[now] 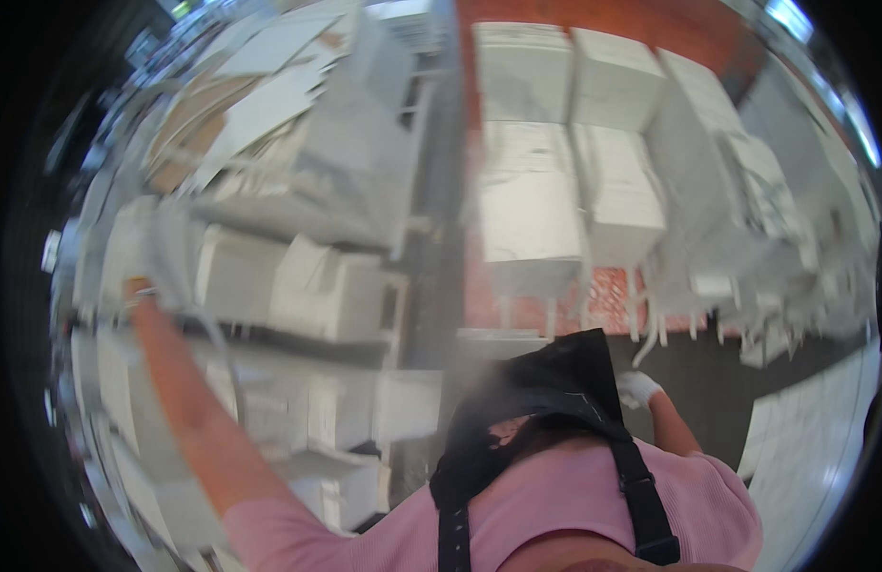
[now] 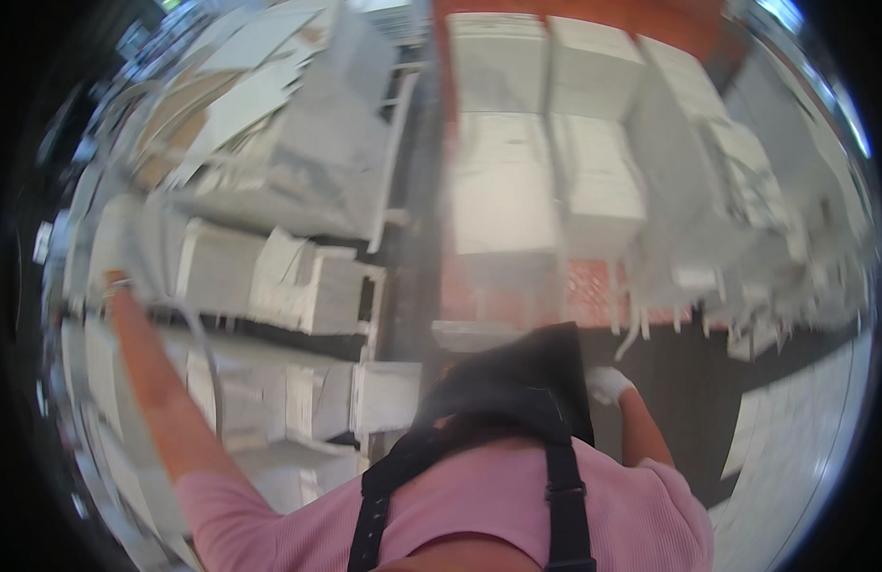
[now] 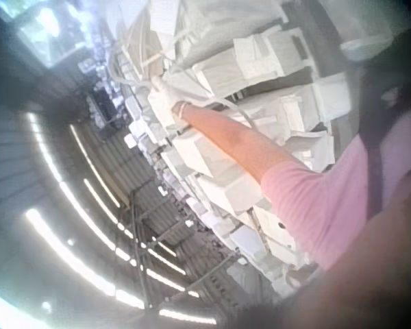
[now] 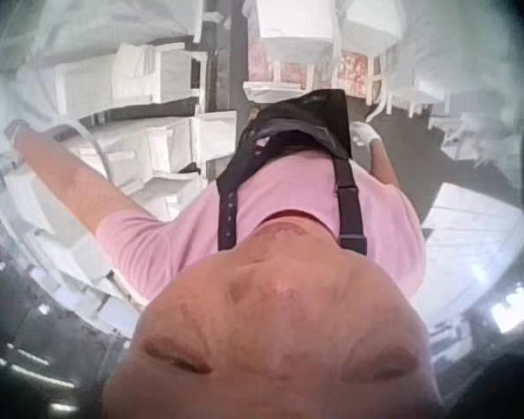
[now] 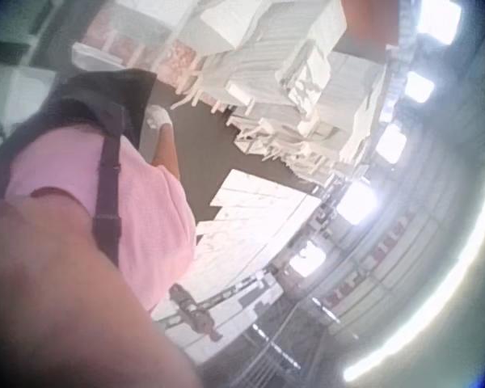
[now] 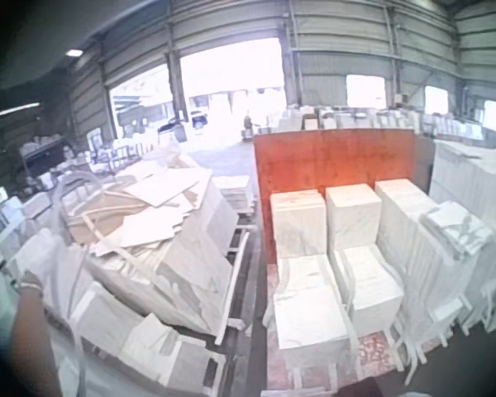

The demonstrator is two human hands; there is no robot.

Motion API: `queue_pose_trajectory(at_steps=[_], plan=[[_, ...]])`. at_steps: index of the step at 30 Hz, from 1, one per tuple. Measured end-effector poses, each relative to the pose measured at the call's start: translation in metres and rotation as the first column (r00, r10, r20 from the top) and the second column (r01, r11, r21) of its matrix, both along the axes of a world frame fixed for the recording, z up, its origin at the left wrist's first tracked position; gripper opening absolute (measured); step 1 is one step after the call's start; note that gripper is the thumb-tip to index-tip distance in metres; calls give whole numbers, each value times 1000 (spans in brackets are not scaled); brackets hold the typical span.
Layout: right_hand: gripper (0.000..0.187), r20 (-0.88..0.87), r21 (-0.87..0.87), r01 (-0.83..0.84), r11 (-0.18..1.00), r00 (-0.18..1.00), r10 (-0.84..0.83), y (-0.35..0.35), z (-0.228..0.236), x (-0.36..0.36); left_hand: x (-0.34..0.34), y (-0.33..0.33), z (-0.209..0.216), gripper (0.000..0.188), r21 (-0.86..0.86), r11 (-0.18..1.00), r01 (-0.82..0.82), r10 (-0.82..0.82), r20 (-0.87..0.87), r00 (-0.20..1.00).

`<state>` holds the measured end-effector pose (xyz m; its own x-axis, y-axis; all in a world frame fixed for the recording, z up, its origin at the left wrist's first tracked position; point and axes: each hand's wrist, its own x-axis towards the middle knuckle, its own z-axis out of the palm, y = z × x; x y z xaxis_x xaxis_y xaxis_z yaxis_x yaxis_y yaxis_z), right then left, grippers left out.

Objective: The person picks up white rectangular tiles from a rack and places them on the floor in a grid pattern. They repeatedly retrieve tiles and align them with previously placed tiles, building a tiled section on the floor.

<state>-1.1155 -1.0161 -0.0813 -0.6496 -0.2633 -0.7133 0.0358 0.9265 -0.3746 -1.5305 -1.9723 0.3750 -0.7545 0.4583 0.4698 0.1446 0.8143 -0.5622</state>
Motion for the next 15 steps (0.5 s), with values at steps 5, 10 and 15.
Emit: queue_pose_trajectory(at_steps=[5, 10, 15], plan=[[38, 159, -342, 713, 613, 686, -710, -90, 62, -4, -87, 71, 54, 70, 772, 631, 71, 0, -91, 996], [39, 248, -143, 927, 346, 372, -895, -107, 86, 47, -20, 209, -165, 54, 691, 705, -159, -429, 595, 680], [38, 218, -81, 985, -155, -134, -967, -118, 72, 166, 109, 293, -296, 66, 530, 809, -254, -485, 846, 222]])
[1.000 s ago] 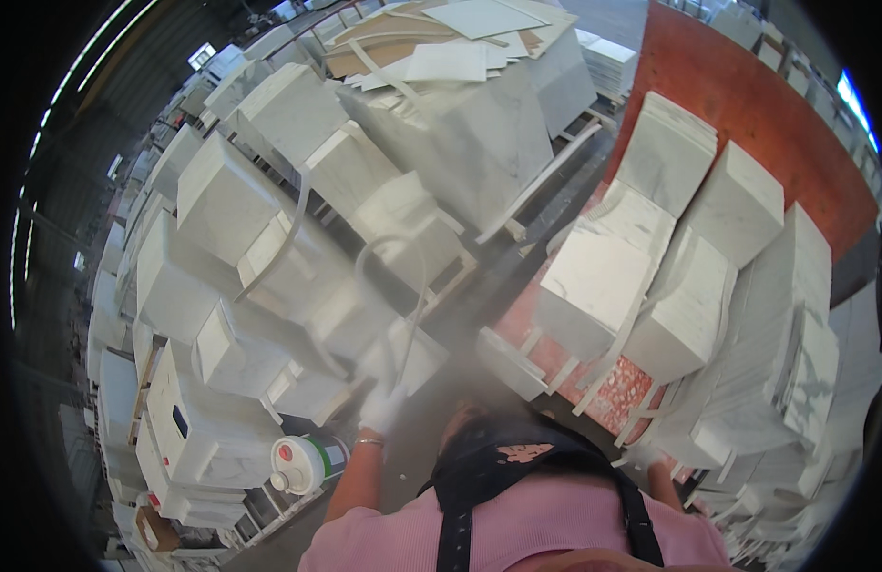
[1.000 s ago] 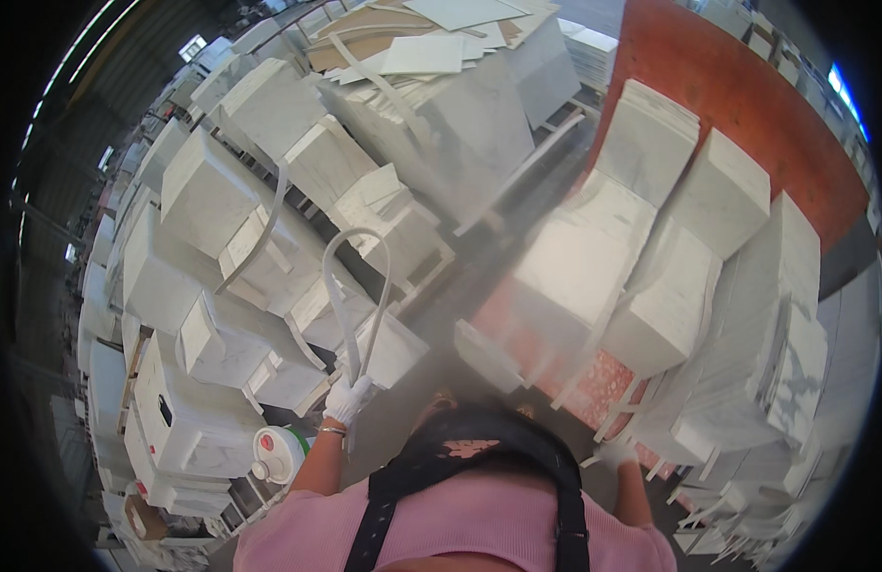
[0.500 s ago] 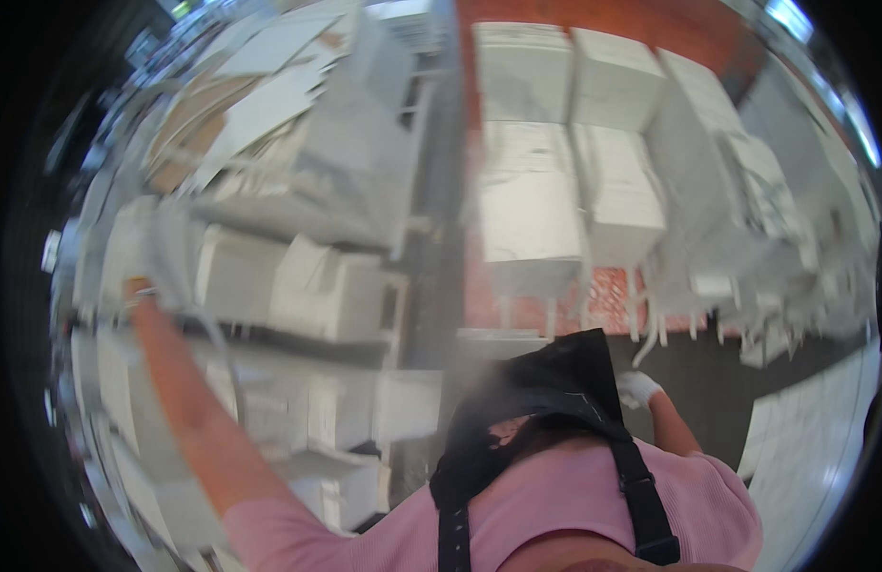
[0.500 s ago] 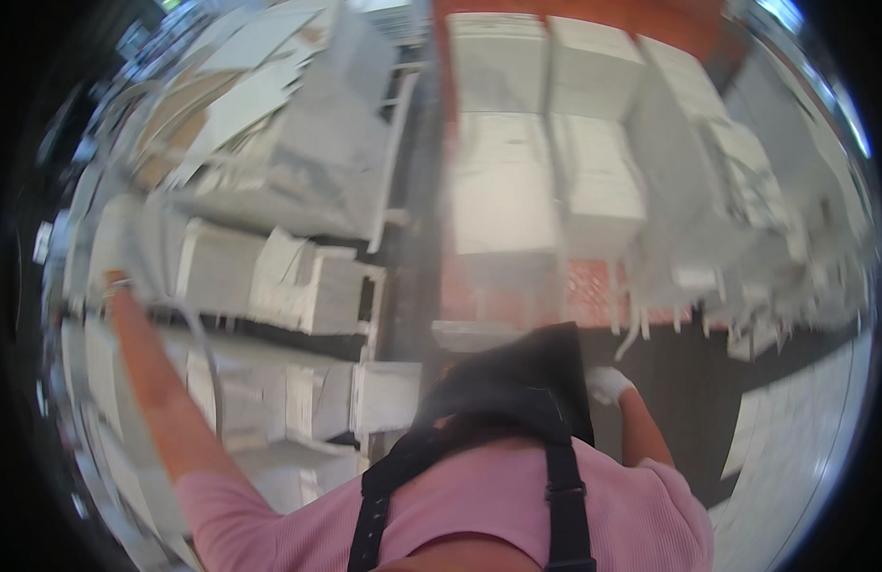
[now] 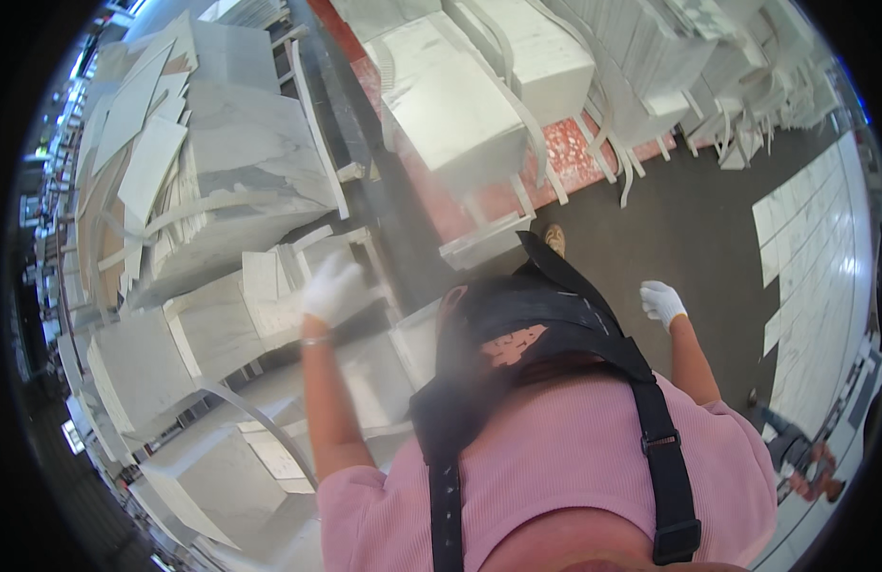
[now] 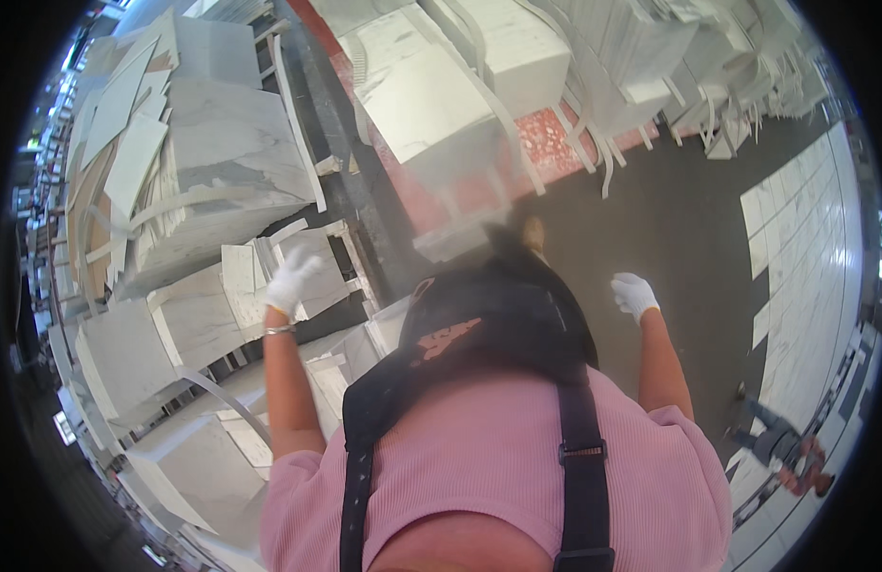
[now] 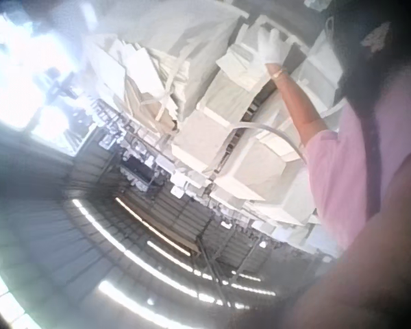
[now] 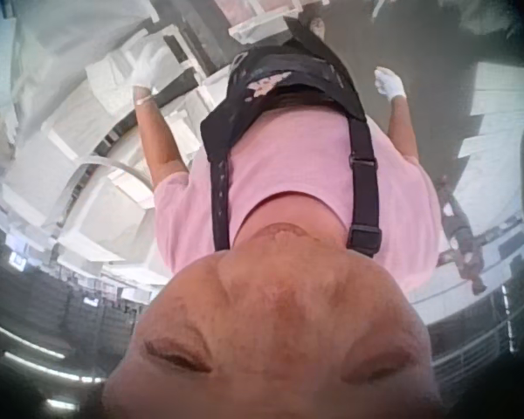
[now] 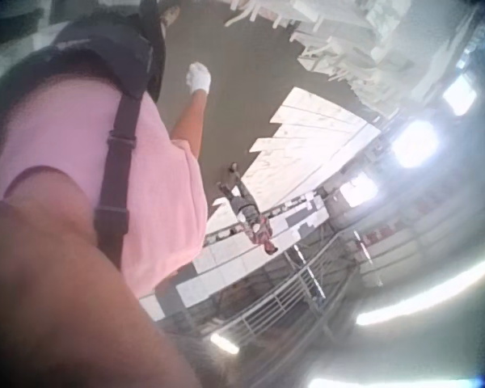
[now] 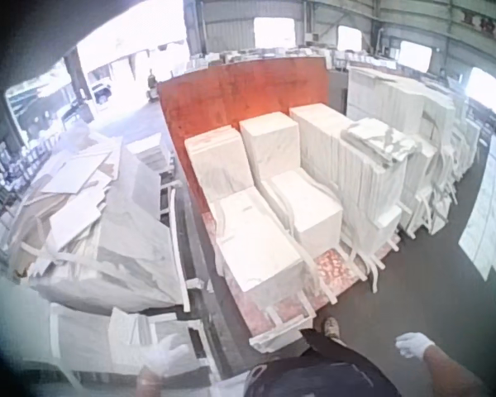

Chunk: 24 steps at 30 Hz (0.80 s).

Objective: The person picks up white rectangular tiles from a rack and places them on the floor in a grid pattern. They repeatedly retrieve tiles and align them with previously placed tiles, building a tiled section on the floor.

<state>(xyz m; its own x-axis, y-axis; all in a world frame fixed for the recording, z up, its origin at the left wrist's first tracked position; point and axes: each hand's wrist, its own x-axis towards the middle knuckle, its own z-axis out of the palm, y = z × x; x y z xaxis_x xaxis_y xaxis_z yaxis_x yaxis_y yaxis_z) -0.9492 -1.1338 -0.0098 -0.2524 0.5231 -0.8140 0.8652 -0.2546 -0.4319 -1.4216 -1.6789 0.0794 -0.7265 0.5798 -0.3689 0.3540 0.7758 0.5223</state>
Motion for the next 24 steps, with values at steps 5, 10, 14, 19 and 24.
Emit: queue_pose_trajectory(at_steps=[5, 10, 14, 19, 24], plan=[[33, 248, -129, 140, 982, 963, -105, -47, -20, 93, 36, 38, -41, 66, -67, 991, -114, 128, 283, 950], [33, 255, -199, 59, 978, 967, -6, -73, -37, 87, 47, 46, -63, 70, -98, 966, -241, 259, 284, 923], [34, 127, -186, 14, 983, 992, 10, -52, -42, 45, 43, 51, -86, 73, -27, 893, -450, 418, 422, 804], [37, -4, -193, 29, 981, 1000, -30, -4, -59, 24, 10, 85, -113, 70, -39, 730, -682, 578, 568, 586], [11, 101, -357, -376, 855, 894, 436, 60, -119, 65, -36, 150, -147, 62, -1, 726, -687, 589, 517, 622]])
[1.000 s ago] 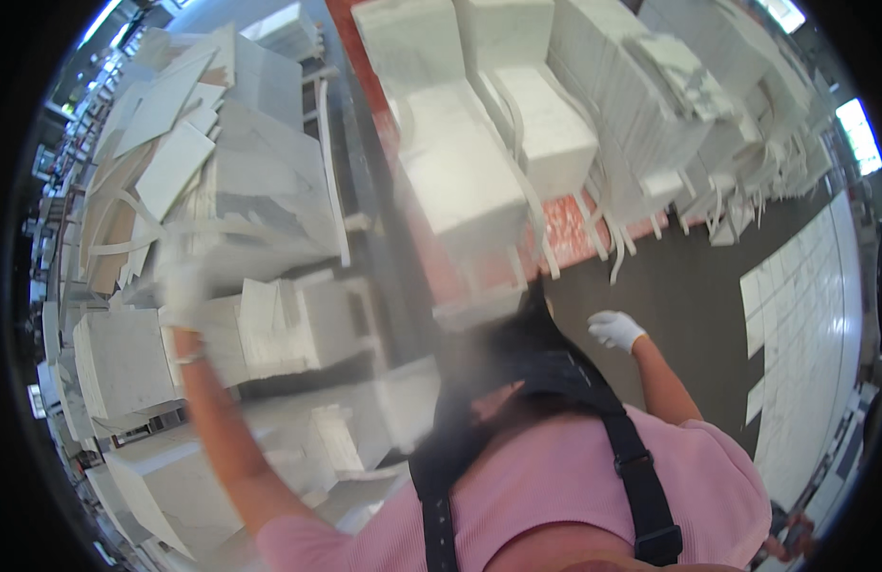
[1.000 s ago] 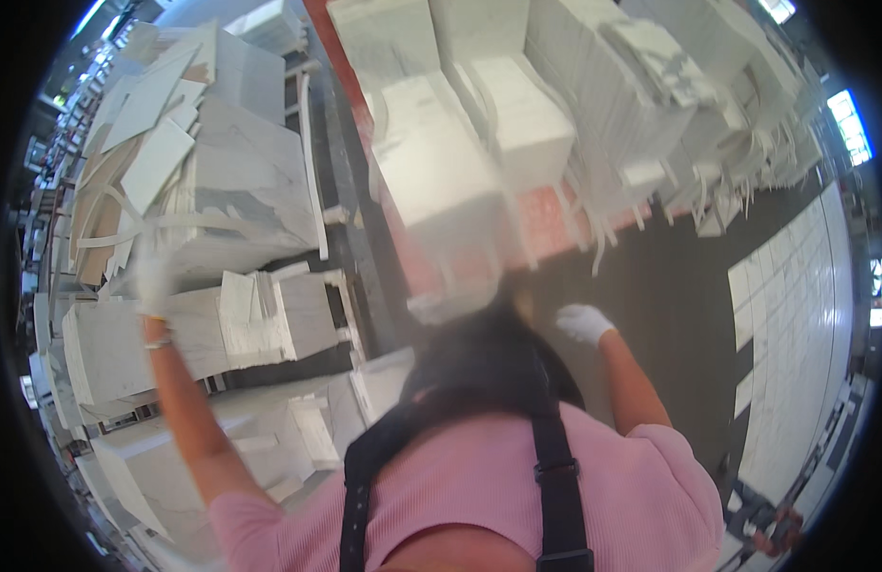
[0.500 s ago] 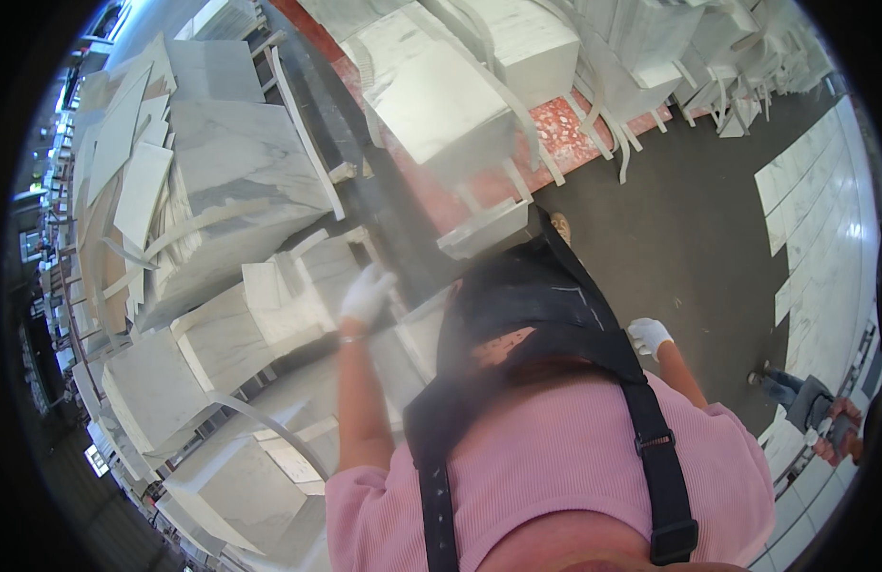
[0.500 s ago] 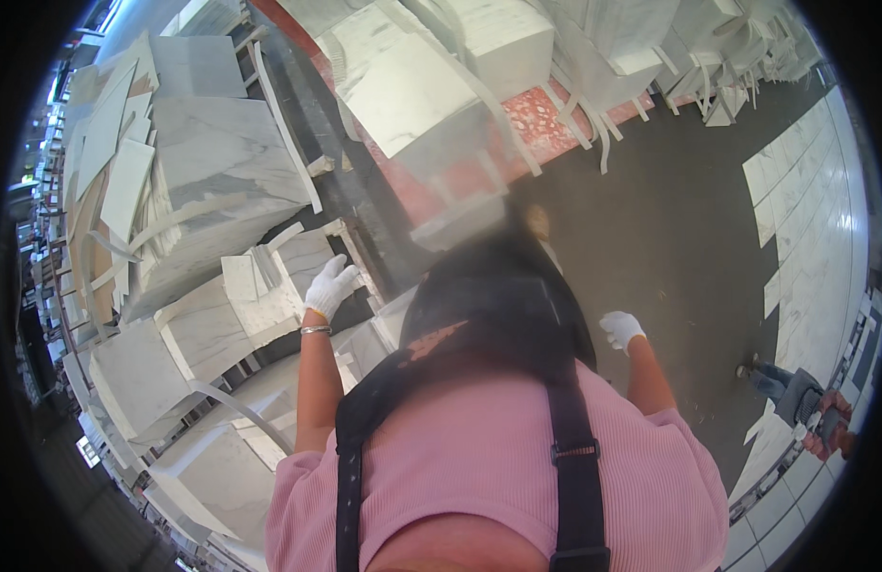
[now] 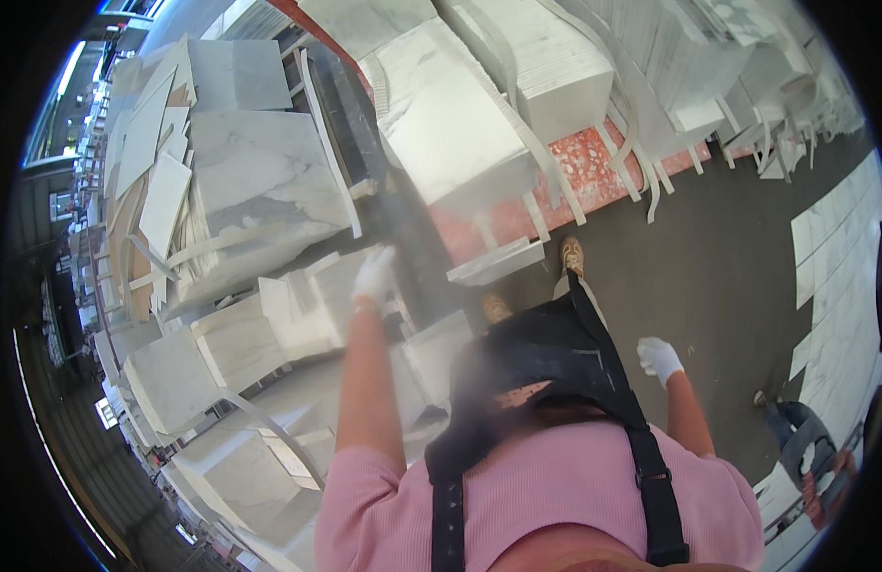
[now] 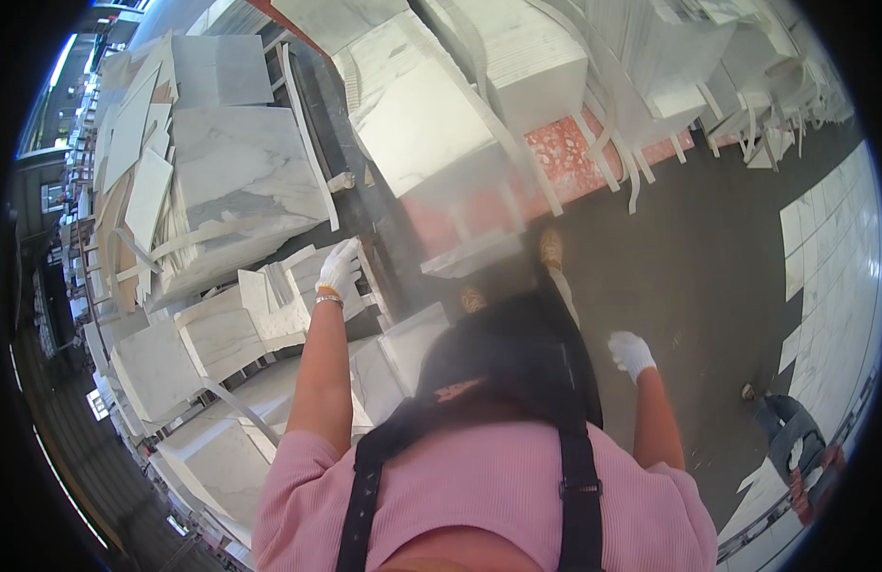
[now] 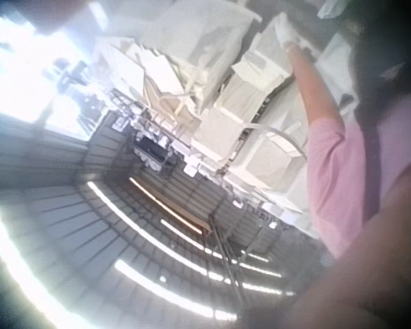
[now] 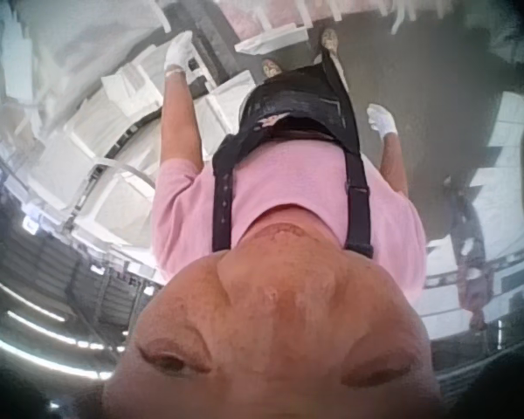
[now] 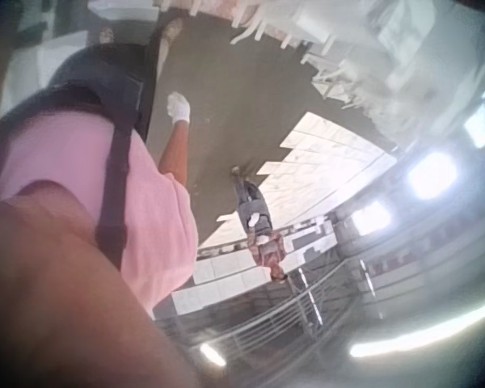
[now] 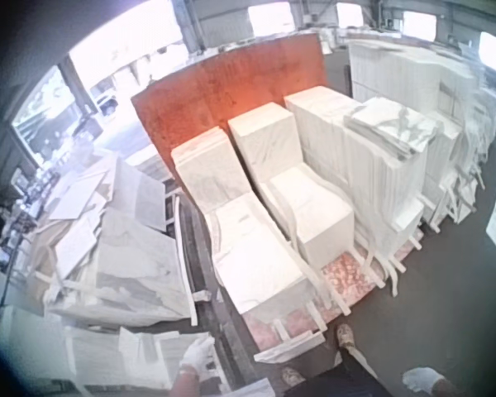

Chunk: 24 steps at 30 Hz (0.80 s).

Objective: The person picks up white rectangular tiles from a rack and places them on the floor in a grid pattern. They repeatedly retrieve tiles and align them with previously placed tiles, building a tiled section on the floor.

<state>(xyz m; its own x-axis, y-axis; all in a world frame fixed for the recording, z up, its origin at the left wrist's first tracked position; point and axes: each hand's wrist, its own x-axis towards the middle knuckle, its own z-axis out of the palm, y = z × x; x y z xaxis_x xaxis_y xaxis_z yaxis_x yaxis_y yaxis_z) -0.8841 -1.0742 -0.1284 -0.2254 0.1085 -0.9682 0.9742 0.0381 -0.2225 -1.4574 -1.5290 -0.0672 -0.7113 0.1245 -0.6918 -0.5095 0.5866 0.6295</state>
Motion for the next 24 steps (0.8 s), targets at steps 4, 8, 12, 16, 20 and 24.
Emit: queue_pose_trajectory(at_steps=[4, 8, 12, 16, 20, 24], plan=[[11, 208, -186, -163, 969, 957, 202, 56, -12, 36, -46, 51, -51, 65, -3, 998, -61, 61, 4, 998], [18, 217, 142, 198, 970, 950, -226, 102, 25, 40, -88, 109, -101, 59, -131, 984, -122, 117, -50, 992], [28, 3, 371, -821, 434, 468, 884, 168, -2, -68, -123, 132, -140, 37, 29, 973, 229, -220, -190, 957], [48, -187, 687, -326, 649, 784, 592, 210, -46, -236, -145, 155, -176, 42, 175, 971, -160, 161, 11, 987], [44, -236, 935, -111, 338, 519, 821, 243, -96, -406, -158, 161, -179, 53, 88, 947, -309, 310, 2, 951], [40, -362, 932, 182, 314, 416, 834, 253, -122, -525, -171, 158, -178, 57, -95, 985, -146, 144, -27, 989]])
